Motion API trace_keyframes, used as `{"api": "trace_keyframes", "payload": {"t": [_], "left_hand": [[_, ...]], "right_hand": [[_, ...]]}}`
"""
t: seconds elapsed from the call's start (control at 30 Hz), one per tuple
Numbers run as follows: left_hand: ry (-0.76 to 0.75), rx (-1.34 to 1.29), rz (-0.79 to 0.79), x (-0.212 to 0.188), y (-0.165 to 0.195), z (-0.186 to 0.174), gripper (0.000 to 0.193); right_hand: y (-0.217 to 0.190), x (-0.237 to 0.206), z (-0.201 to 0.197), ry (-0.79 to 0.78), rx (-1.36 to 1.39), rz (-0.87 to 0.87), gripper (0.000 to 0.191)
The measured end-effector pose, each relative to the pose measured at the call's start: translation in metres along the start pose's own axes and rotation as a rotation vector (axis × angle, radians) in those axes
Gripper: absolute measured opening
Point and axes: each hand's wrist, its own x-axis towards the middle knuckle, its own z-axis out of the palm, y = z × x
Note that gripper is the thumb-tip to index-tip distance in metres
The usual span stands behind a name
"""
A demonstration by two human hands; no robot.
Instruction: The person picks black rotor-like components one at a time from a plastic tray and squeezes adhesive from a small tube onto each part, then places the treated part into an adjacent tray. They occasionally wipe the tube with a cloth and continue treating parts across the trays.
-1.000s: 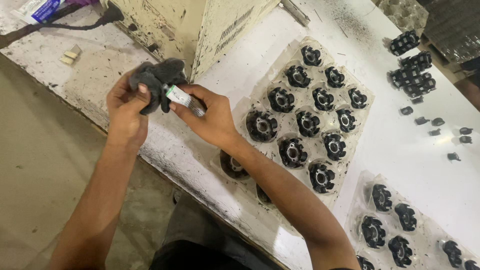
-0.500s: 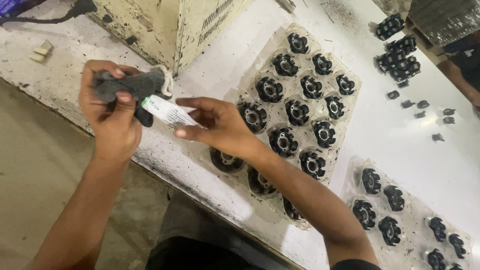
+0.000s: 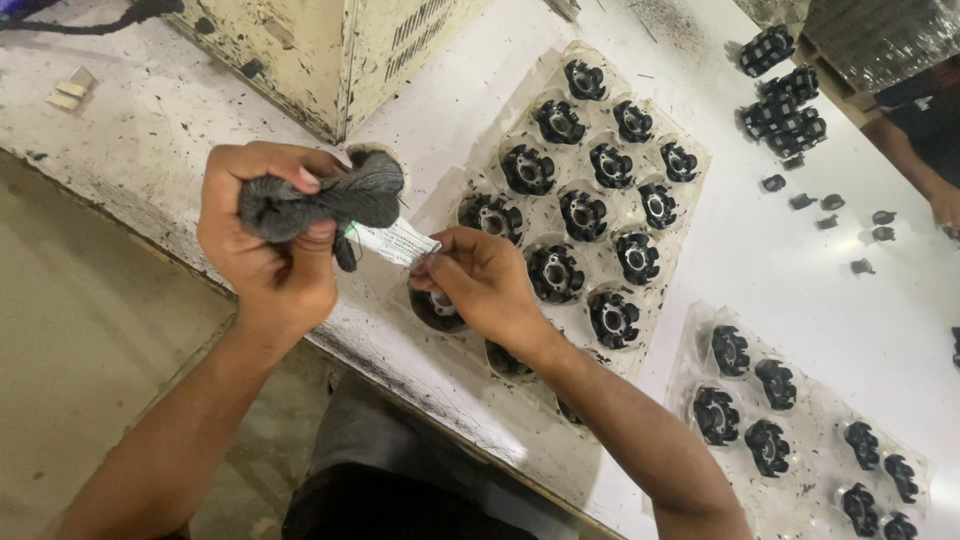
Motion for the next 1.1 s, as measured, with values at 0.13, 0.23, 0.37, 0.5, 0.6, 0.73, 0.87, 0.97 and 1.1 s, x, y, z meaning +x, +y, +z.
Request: {"api": "trace_keyframes", "payload": {"t": [0.13,0.23,0.37,0.5,0.6,0.73,0.87,0.97,1.1], "left_hand": [[0.033,0.007,-0.033,-0.006,0.011,0.011,0.036],[0.021,-0.029,-0.056,-0.005,0.014,0.010,0.037],[-0.026,-0.031,-0.103,-0.004,0.009,0.003,0.036],[-0.034,-0.155,-0.154,-0.009,0.000,-0.002,0.041],[-0.036,-0.248,-0.182,-0.014,-0.006,-0.004,0.043],[-0.039,-0.253,-0.201,-0.019,-0.012,-0.008,0.043],[-0.006,-0.305,-0.223,-0.026,-0.015,-0.003,0.040],[0.006,-0.374,-0.237,-0.028,-0.016,0.001,0.039],[0.024,-0.452,-0.251,-0.024,-0.016,0.006,0.040]], "right_hand": [[-0.003,-0.004,0.001,0.024,0.016,0.018,0.016],[-0.012,-0.016,-0.007,-0.221,0.089,-0.162,0.019],[-0.024,-0.033,-0.013,-0.350,-0.203,-0.196,0.022],[-0.027,-0.036,-0.007,-0.277,-0.402,-0.167,0.020],[-0.026,-0.037,-0.002,-0.215,-0.478,-0.231,0.021],[-0.024,-0.041,0.001,-0.291,-0.532,-0.446,0.020],[-0.018,-0.043,-0.001,-0.237,-0.513,-0.366,0.031],[-0.011,-0.044,0.003,-0.145,-0.379,-0.271,0.034],[-0.010,-0.047,0.001,-0.223,-0.209,-0.221,0.035]]}}
